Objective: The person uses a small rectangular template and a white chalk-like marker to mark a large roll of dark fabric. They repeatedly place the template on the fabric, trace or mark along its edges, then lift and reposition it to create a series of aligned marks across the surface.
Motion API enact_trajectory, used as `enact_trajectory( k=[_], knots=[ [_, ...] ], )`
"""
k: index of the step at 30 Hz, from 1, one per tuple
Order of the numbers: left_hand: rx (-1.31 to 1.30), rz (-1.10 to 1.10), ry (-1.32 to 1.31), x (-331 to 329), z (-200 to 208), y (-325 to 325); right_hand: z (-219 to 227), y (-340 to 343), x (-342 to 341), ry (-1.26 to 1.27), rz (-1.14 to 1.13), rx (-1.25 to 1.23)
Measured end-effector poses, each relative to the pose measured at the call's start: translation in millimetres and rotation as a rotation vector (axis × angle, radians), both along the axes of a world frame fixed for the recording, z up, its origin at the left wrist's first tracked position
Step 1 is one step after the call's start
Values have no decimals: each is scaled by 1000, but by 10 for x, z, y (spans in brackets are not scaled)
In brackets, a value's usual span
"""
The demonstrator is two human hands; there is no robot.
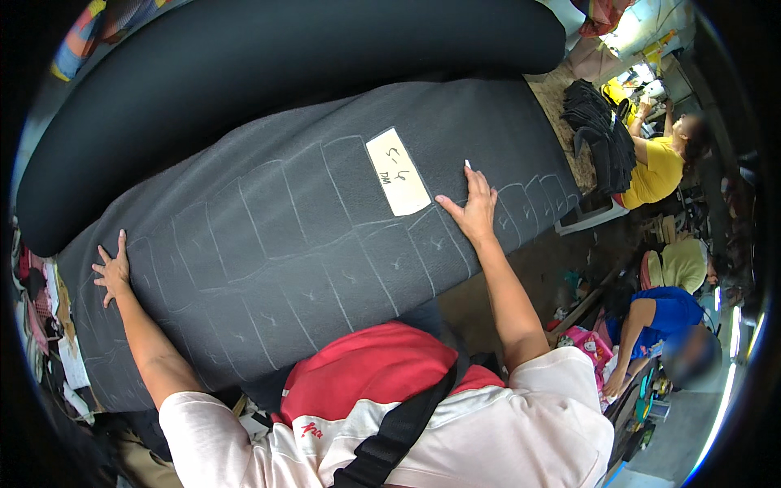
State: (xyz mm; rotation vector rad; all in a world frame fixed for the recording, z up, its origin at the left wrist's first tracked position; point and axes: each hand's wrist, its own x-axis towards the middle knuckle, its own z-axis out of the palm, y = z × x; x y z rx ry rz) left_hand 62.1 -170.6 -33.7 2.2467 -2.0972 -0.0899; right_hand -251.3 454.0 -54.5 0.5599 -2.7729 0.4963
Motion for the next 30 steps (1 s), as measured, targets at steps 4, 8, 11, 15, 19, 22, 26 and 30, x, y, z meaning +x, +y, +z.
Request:
enact_trajectory(
  k=[4,8,11,15,19,22,26,30],
  knots=[
    [-19,-19,-36,143,-125,-1,53,96,-5,30,-2,-105],
    [-62,-60,57,342,-297,49,70,124,-34,54,-20,-113],
    [-215,-59,370,415,-209,149,68,133,-11,41,-5,-169],
    [-140,-2,1327,19,343,268,129,99,-118,30,-10,-317],
    [525,-57,1821,-828,860,427,361,-213,-676,-101,-144,-661],
    [535,173,1915,-1479,1041,316,660,-687,-1259,-358,-261,-1056],
    [536,15,1936,-1658,920,-45,979,-1450,-1784,-548,-307,-1356],
    [351,198,1950,-1518,659,-319,986,-1944,-1861,-504,-360,-1435]
  ],
)
